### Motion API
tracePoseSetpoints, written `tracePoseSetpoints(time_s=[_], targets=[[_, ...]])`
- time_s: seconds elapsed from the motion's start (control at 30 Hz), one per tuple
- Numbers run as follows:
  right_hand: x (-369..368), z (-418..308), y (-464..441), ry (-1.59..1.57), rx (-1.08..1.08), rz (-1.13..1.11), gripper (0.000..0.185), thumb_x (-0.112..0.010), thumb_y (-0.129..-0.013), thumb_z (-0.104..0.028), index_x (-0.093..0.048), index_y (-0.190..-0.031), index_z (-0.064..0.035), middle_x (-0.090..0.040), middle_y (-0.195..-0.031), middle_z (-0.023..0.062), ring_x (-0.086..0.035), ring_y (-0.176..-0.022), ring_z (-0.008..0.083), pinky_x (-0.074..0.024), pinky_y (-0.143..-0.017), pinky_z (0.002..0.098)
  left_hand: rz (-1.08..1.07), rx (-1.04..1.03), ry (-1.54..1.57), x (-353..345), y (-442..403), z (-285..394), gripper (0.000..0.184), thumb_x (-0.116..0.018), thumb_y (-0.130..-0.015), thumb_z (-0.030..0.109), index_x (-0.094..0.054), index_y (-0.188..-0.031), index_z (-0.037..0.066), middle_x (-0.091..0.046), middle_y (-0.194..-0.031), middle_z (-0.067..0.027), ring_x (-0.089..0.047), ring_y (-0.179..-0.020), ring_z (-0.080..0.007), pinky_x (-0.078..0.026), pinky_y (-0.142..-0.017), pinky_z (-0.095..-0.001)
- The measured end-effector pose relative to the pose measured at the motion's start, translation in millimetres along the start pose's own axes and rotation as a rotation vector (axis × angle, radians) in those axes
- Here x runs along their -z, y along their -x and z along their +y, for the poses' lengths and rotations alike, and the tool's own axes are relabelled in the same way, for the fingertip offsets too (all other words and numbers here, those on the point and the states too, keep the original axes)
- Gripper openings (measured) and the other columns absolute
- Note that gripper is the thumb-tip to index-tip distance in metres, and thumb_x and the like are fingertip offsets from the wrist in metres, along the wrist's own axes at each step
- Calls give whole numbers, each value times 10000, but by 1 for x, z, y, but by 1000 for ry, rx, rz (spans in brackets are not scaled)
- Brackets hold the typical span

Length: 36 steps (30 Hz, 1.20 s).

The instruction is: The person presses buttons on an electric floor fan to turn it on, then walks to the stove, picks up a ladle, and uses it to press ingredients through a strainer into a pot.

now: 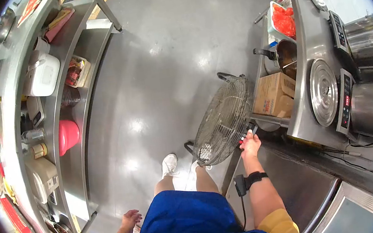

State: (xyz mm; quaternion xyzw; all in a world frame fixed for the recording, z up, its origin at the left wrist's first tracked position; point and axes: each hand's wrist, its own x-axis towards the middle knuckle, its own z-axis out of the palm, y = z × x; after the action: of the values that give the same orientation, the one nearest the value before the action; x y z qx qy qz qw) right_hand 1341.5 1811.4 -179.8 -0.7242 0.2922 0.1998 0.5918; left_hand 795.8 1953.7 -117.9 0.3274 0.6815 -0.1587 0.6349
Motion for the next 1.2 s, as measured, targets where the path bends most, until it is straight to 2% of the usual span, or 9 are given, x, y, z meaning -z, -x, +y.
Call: tracePoseSetpoints(time_s=[0.47,0.5,0.57,0.67,0.9,1.0,1.07,1.13,1.2], targets=[[-114,-52,-39,-298,-65,-252,310,-615,-832,-320,-446,-661,-124,-400,-510,-14,-347,-365,120,-258,-313,262,70,86,192,30,7,-33,211,-532,-831,60,-549,-1027,-15,-635,-833,-139,-631,-715,-207,-515,-630,-278],[-96,-44,-65,-385,-101,-449,76,-543,-834,-225,-582,-855,-163,-457,-609,-11,-427,-434,129,-302,-334,252,70,89,186,27,4,-36,203,-537,-834,76,-556,-1017,-11,-637,-834,-132,-630,-718,-201,-515,-637,-277],[-100,-50,-70,-207,-83,-214,168,-525,-821,-196,-568,-979,-157,-478,-746,3,-469,-545,145,-358,-390,272,63,19,139,21,-3,-56,234,-575,-824,153,-587,-1000,-1,-646,-853,-96,-632,-747,-169,-515,-666,-271],[-99,-43,-86,19,79,-113,330,-543,-880,-361,-450,-710,-95,-343,-519,-2,-307,-391,140,-273,-317,300,147,18,-33,1,-6,-56,304,-592,-793,192,-598,-1051,31,-654,-900,-61,-625,-806,-132,-512,-690,-260],[-105,-63,-101,345,51,-116,412,-480,-900,-426,-397,-666,-97,-323,-481,32,-291,-351,150,-257,-298,303,162,-11,-10,-24,11,-47,281,-581,-793,201,-598,-1028,47,-642,-816,-44,-606,-724,-118,-502,-660,-266],[-83,-76,-127,53,-78,-367,269,-479,-908,-342,-558,-835,-95,-394,-532,10,-330,-371,140,-289,-320,284,180,-22,-68,-35,23,-28,252,-568,-795,177,-603,-1006,43,-645,-818,-40,-600,-697,-120,-495,-629,-261],[-75,-95,-110,208,55,-326,233,-496,-900,-249,-619,-1027,-97,-459,-593,-23,-364,-396,101,-298,-341,248,-121,-77,484,-25,9,-66,176,-522,-813,104,-595,-957,35,-616,-824,-83,-582,-693,-163,-490,-627,-295],[-66,-108,-117,315,100,-210,199,-572,-864,-275,-610,-788,-95,-424,-567,-26,-371,-404,85,-292,-334,241,-62,56,770,-30,15,-56,227,-469,-847,91,-516,-1037,-23,-590,-931,-159,-581,-865,-262,-498,-742,-373],[-60,-108,-133,388,166,-213,317,-563,-870,-337,-516,-677,-90,-390,-523,-16,-370,-388,104,-287,-326,253,52,127,169,-32,17,-52,255,-489,-860,106,-487,-1078,-26,-616,-905,-142,-616,-820,-246,-513,-737,-358]])
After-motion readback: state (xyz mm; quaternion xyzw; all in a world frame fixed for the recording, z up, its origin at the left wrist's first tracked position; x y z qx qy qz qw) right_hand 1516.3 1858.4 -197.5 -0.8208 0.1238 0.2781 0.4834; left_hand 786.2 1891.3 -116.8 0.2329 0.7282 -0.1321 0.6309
